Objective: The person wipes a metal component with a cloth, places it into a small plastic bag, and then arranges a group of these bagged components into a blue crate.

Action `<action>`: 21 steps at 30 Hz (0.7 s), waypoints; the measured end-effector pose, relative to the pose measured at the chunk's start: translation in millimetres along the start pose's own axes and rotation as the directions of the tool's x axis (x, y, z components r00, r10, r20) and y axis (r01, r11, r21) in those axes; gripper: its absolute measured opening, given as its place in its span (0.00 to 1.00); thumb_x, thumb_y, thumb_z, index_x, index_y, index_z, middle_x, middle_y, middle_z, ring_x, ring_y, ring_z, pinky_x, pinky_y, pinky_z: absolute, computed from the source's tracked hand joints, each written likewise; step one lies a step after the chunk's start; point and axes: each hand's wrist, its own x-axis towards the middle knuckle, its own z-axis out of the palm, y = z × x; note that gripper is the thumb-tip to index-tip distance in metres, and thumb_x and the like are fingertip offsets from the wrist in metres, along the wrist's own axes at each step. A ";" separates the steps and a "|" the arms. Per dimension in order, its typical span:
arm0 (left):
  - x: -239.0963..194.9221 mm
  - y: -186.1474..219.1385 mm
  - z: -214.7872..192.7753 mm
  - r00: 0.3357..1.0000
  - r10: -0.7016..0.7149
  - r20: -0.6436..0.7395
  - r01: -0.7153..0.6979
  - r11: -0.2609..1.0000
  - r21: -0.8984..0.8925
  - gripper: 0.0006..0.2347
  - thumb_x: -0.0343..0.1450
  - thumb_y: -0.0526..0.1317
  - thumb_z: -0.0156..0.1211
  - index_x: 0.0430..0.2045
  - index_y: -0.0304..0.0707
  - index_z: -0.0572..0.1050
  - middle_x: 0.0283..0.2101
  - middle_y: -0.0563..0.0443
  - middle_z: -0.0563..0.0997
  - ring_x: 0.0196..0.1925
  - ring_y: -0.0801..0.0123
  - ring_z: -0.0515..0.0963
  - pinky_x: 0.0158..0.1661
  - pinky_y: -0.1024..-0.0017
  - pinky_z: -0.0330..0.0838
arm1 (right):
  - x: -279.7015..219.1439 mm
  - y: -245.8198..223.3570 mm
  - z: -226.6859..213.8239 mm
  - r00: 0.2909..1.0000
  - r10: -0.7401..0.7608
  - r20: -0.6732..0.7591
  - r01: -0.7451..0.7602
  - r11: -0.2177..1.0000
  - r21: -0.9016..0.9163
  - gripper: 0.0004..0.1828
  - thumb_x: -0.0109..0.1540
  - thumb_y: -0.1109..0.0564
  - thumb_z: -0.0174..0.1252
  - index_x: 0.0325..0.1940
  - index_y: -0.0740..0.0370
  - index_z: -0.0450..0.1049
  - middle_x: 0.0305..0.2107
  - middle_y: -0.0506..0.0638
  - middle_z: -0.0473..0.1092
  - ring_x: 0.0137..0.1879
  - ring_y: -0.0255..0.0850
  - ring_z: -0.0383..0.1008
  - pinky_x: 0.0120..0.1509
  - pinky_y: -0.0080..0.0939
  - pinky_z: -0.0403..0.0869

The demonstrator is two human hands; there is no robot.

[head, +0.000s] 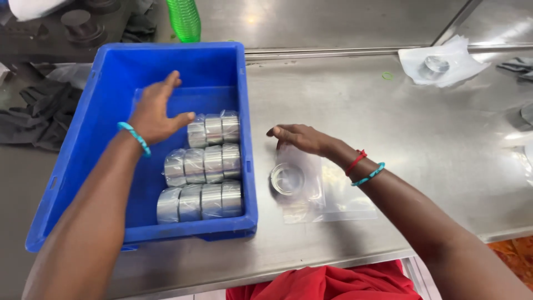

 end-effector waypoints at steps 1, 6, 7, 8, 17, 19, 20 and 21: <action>-3.4 12.3 -12.5 0.999 -0.044 -0.029 0.048 0.977 0.207 0.41 0.61 0.45 0.74 0.70 0.35 0.58 0.67 0.38 0.71 0.71 0.45 0.63 0.67 0.52 0.54 | -6.0 5.1 4.6 0.999 -0.049 0.014 0.048 0.998 0.028 0.52 0.60 0.15 0.31 0.62 0.56 0.74 0.40 0.55 0.80 0.63 0.52 0.72 0.67 0.58 0.67; -32.5 78.2 -42.4 0.969 0.190 -0.155 -0.178 0.980 0.087 0.38 0.64 0.44 0.72 0.70 0.32 0.63 0.63 0.37 0.76 0.67 0.45 0.72 0.65 0.55 0.64 | -38.4 33.6 -23.3 0.997 -0.069 0.023 0.068 0.997 0.039 0.52 0.62 0.16 0.32 0.41 0.62 0.82 0.39 0.54 0.79 0.63 0.55 0.74 0.68 0.65 0.66; -39.5 99.8 -47.7 0.964 0.214 -0.156 -0.211 0.977 0.034 0.36 0.64 0.45 0.71 0.69 0.33 0.66 0.62 0.38 0.77 0.65 0.48 0.76 0.64 0.57 0.68 | -42.4 47.8 -29.1 0.995 -0.096 0.036 0.096 0.995 0.017 0.54 0.65 0.16 0.33 0.28 0.67 0.83 0.47 0.46 0.81 0.64 0.54 0.73 0.69 0.66 0.65; -48.1 122.0 -36.3 0.961 0.231 -0.152 -0.229 0.973 0.030 0.36 0.64 0.45 0.71 0.69 0.33 0.66 0.62 0.38 0.77 0.65 0.48 0.76 0.64 0.57 0.68 | -53.3 38.0 -35.2 0.996 -0.088 0.019 0.088 0.996 0.017 0.54 0.65 0.16 0.33 0.28 0.67 0.83 0.47 0.46 0.81 0.64 0.54 0.73 0.69 0.66 0.65; -99.0 267.0 36.3 0.782 0.622 0.045 -0.622 0.783 -0.013 0.31 0.63 0.50 0.65 0.64 0.45 0.68 0.63 0.49 0.76 0.67 0.59 0.73 0.64 0.50 0.58 | -142.9 52.0 -32.7 0.996 0.072 0.052 -0.027 0.806 -0.592 0.27 0.58 0.28 0.57 0.34 0.49 0.85 0.35 0.49 0.78 0.60 0.46 0.68 0.76 0.70 0.43; -100.4 274.4 42.9 0.740 0.670 -0.050 -0.671 0.741 -0.010 0.25 0.65 0.49 0.63 0.58 0.46 0.70 0.58 0.51 0.79 0.63 0.62 0.77 0.62 0.51 0.65 | -149.6 70.6 -19.1 0.980 -0.190 -0.062 0.120 0.806 -0.580 0.23 0.55 0.30 0.61 0.38 0.47 0.84 0.44 0.49 0.73 0.62 0.47 0.65 0.71 0.65 0.52; -98.8 261.1 43.7 0.733 0.678 -0.053 -0.680 0.733 -0.013 0.25 0.65 0.49 0.63 0.58 0.46 0.70 0.58 0.51 0.79 0.63 0.62 0.77 0.62 0.51 0.65 | -154.4 81.3 -8.8 0.980 -0.185 -0.071 0.109 0.804 -0.584 0.23 0.55 0.30 0.61 0.38 0.47 0.84 0.44 0.49 0.73 0.62 0.47 0.65 0.71 0.65 0.52; -97.8 258.2 49.3 0.726 0.685 -0.056 -0.687 0.727 -0.024 0.25 0.65 0.48 0.63 0.57 0.46 0.71 0.57 0.51 0.79 0.62 0.63 0.77 0.62 0.51 0.65 | -158.8 92.4 1.5 0.942 -0.294 -0.162 0.161 0.819 -0.550 0.24 0.56 0.31 0.61 0.41 0.48 0.82 0.48 0.50 0.72 0.63 0.48 0.64 0.70 0.63 0.53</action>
